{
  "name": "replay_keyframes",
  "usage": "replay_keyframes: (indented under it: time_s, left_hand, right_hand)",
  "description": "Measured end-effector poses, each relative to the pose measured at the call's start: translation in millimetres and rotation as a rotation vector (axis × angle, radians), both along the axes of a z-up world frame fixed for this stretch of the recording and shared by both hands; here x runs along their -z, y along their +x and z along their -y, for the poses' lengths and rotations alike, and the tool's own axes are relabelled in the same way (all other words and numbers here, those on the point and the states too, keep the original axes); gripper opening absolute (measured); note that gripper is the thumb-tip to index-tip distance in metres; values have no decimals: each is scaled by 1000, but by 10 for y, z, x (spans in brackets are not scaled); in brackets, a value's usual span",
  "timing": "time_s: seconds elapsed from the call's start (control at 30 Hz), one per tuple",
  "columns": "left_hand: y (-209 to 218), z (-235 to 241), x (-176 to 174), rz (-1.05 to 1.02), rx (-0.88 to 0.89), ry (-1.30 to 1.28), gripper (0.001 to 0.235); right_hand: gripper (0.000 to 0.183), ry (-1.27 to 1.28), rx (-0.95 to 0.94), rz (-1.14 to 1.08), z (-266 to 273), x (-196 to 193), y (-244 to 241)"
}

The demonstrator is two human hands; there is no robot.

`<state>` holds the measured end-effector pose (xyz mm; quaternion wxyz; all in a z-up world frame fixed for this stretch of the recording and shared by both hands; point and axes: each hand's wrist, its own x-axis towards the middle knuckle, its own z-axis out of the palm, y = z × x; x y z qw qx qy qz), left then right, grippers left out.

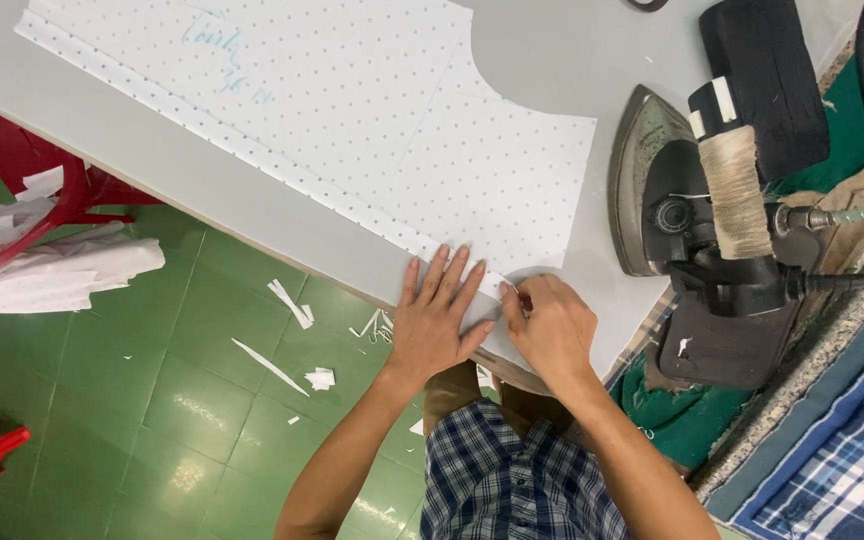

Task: A person irons a piece of fabric on a cutting table to smooth it out, then uses a wooden ruler to measure the dimensions.

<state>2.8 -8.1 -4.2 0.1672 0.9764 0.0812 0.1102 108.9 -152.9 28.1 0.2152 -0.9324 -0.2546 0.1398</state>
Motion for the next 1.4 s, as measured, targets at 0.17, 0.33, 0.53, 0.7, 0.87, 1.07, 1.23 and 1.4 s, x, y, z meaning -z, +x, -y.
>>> replay_keyframes:
  time_s: [0.17, 0.33, 0.53, 0.7, 0.87, 1.07, 1.23, 1.4]
  left_hand:
    - [-32, 6, 57, 3, -12, -4, 73]
    - [-13, -39, 18, -3, -17, 21, 74]
    - [-6, -46, 24, 11, -22, 8, 72]
    - [-13, -47, 29, -4, -13, 27, 72]
    - [-35, -50, 26, -6, -12, 9, 73]
    - [-23, -115, -103, -53, 37, 121, 70]
    - [-30, -110, -125, -55, 44, 93, 69]
    - [-33, -118, -98, -3, 36, 92, 69]
  right_hand:
    - [25, 3, -8, -5, 6, -6, 10]
    - [25, 8, -5, -30, -1, -21, 18]
    - [25, -18, -30, -28, -14, -86, 9]
    - [46, 67, -300, 467, -18, -78, -12]
    - [51, -74, -295, 470, 359, -179, -5]
    - [49, -84, -236, 810, 583, -1180, 715]
    - [75, -261, -197, 440, 762, -919, 1669]
    - [36, 8, 343, -538, 265, -1234, 1891]
